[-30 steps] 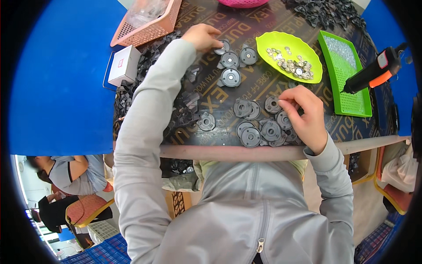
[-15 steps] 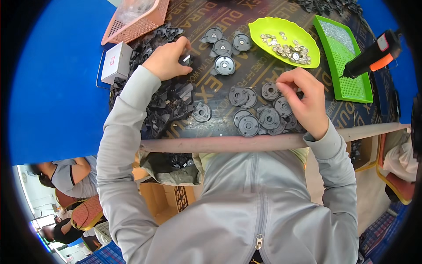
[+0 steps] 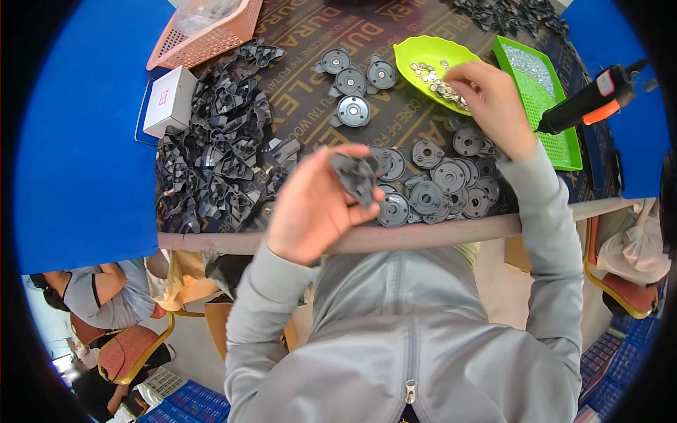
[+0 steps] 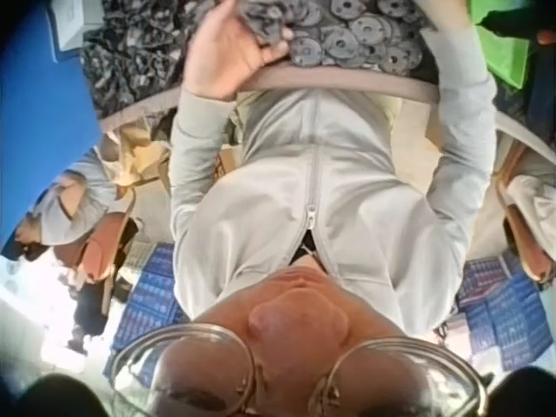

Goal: The recorder is assembling small plastic and metal components using an electric screwdriver at a factory workstation.

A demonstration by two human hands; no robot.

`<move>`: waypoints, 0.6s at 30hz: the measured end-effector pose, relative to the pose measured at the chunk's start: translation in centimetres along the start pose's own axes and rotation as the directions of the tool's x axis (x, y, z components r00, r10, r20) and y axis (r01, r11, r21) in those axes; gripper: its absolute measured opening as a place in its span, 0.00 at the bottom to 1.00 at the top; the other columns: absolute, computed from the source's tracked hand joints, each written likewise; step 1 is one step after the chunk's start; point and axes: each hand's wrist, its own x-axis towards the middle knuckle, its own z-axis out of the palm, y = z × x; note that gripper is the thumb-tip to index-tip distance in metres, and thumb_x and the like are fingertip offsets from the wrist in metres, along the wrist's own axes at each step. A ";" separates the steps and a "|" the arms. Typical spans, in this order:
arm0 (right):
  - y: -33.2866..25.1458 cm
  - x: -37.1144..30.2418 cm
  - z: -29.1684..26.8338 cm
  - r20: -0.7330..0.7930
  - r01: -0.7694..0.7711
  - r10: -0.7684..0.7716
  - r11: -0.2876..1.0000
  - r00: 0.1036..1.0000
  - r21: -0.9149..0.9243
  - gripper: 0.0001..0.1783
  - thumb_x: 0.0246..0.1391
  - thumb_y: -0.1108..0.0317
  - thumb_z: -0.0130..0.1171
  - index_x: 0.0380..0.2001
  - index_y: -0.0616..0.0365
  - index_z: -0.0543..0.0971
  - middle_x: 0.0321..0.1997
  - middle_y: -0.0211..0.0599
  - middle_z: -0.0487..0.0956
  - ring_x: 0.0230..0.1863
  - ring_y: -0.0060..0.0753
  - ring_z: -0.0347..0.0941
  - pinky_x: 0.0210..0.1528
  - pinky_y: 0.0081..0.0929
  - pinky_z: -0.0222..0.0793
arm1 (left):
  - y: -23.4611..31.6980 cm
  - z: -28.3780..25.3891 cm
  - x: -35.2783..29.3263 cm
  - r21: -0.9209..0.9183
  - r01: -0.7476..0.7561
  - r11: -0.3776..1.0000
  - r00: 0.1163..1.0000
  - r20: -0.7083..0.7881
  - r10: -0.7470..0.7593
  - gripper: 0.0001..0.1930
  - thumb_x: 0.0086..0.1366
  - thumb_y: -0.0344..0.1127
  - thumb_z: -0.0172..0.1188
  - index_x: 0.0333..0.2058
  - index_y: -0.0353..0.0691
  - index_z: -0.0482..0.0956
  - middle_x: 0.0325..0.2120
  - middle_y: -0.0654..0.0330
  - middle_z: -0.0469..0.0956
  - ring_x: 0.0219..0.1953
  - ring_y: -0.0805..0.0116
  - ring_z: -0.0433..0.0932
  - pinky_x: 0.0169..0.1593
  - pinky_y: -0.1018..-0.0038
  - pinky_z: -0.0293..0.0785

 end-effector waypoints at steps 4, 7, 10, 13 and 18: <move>3.1 3.7 2.8 0.133 0.056 -0.041 0.992 0.990 -0.113 0.07 0.44 0.73 0.53 0.30 0.61 0.76 0.30 0.43 0.76 0.32 0.42 0.72 0.35 0.30 0.66 | -3.0 0.0 0.2 0.124 -0.019 0.992 1.000 -0.016 0.022 0.19 0.67 0.46 0.36 0.48 0.39 0.63 0.37 0.60 0.69 0.35 0.68 0.71 0.39 0.71 0.70; 4.1 4.9 4.2 0.111 0.082 -0.063 0.981 0.992 -0.178 0.08 0.43 0.72 0.53 0.29 0.60 0.76 0.29 0.44 0.76 0.33 0.43 0.72 0.36 0.32 0.66 | -4.0 0.0 0.6 0.170 -0.084 0.982 0.994 -0.051 0.094 0.18 0.66 0.39 0.39 0.52 0.37 0.59 0.38 0.56 0.69 0.36 0.67 0.71 0.39 0.73 0.70; 4.0 5.6 4.5 0.169 -0.006 0.042 0.978 0.985 -0.210 0.07 0.41 0.71 0.54 0.27 0.60 0.76 0.27 0.44 0.76 0.32 0.44 0.72 0.36 0.33 0.66 | -4.0 -0.1 0.6 0.164 -0.094 0.982 0.996 0.021 0.091 0.22 0.64 0.31 0.43 0.56 0.34 0.54 0.38 0.57 0.69 0.39 0.69 0.70 0.40 0.75 0.69; 3.9 6.0 4.6 0.184 -0.021 0.057 0.981 0.981 -0.192 0.07 0.40 0.71 0.55 0.26 0.60 0.76 0.26 0.44 0.75 0.32 0.43 0.72 0.35 0.32 0.66 | -3.7 -0.5 0.6 0.153 -0.086 0.984 0.993 0.094 0.072 0.22 0.64 0.31 0.43 0.56 0.33 0.54 0.38 0.58 0.69 0.38 0.69 0.70 0.39 0.77 0.69; 3.8 6.1 4.3 0.218 -0.014 0.048 0.988 0.975 -0.154 0.07 0.39 0.72 0.55 0.25 0.62 0.75 0.26 0.44 0.75 0.30 0.43 0.71 0.34 0.31 0.66 | -3.8 -0.7 0.7 0.131 -0.099 0.986 0.990 0.114 0.084 0.22 0.64 0.32 0.43 0.56 0.32 0.54 0.39 0.58 0.69 0.37 0.70 0.70 0.38 0.77 0.70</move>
